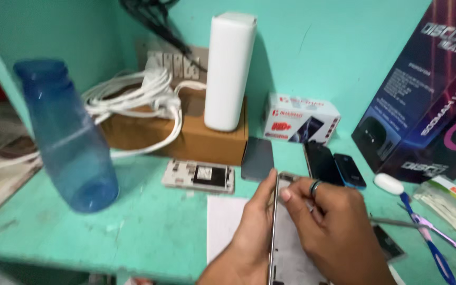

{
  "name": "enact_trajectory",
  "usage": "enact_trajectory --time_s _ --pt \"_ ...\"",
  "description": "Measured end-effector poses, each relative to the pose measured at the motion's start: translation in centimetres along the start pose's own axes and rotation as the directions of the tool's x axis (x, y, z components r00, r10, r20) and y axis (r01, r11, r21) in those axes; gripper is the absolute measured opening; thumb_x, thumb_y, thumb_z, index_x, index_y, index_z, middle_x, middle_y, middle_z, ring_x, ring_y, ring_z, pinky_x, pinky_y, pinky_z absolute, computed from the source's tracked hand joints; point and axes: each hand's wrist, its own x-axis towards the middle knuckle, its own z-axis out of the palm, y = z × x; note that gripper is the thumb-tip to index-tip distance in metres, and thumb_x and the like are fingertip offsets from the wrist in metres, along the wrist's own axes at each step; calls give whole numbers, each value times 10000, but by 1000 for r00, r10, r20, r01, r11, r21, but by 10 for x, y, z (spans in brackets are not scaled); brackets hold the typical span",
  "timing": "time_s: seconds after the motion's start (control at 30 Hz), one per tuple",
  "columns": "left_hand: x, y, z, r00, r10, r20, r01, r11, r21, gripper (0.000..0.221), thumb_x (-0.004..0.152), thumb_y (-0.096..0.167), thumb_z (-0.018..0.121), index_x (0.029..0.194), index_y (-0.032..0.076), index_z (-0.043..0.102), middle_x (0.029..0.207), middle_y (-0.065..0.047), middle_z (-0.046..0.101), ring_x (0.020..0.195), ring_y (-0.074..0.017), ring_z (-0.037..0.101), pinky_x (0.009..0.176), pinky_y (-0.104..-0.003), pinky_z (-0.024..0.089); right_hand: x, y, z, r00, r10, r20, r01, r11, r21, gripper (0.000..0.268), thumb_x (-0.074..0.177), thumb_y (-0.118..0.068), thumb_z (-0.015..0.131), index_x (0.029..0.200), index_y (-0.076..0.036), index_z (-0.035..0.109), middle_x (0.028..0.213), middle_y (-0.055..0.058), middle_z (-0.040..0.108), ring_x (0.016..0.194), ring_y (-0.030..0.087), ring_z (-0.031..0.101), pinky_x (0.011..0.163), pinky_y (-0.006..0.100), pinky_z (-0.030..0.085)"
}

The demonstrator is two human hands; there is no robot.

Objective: The person cleans the back of a disassembled smartphone using a small metal tool to scrape the surface and a toothbrush to brush away debris.

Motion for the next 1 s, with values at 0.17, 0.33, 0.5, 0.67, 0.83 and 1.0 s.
enact_trajectory --time_s 0.17,0.33,0.5,0.67,0.83,1.0 --pt "38 6 -18 971 111 -211 -120 992 -27 584 976 569 502 1203 73 710 1022 -96 760 902 -225 700 838 -348 564 24 15 11 988 141 67 -146 986 83 214 857 -242 775 837 -29 775 468 85 546 468 103 402 422 328 354" --pt "64 1 -50 924 233 -303 -254 967 -29 613 923 493 527 1274 21 699 1109 -114 808 1005 -216 742 896 -332 573 25 76 24 824 493 279 -521 853 31 124 906 -181 821 902 -57 817 618 62 695 549 130 566 513 307 465" --pt "53 -6 -65 954 203 -222 -228 969 -94 743 928 595 547 1263 -52 694 1047 -188 753 889 -260 686 777 -352 541 5 83 32 983 18 185 -48 986 160 80 898 -177 801 946 -119 827 791 -2 739 706 114 703 843 303 526" --pt "46 -10 -66 870 144 -471 -232 963 -135 699 882 603 580 1233 11 704 1081 -168 772 958 -257 721 850 -359 558 1 85 37 927 -374 -29 358 907 -223 123 828 -323 775 927 -272 827 1001 36 764 881 150 707 718 297 507" --pt "41 -2 -55 946 163 -281 -232 944 -235 728 859 618 561 1215 -4 693 1079 -162 766 957 -249 719 860 -352 562 10 74 38 981 -74 180 89 993 -77 114 837 -362 789 914 -286 824 853 -107 787 743 29 716 598 262 543" --pt "39 -7 -56 901 191 -391 -267 952 -151 649 890 585 561 1180 26 719 1023 -126 759 918 -233 694 826 -356 548 5 48 40 995 -17 99 20 999 -28 122 915 -274 732 885 -172 793 761 -64 738 649 34 697 562 243 507"
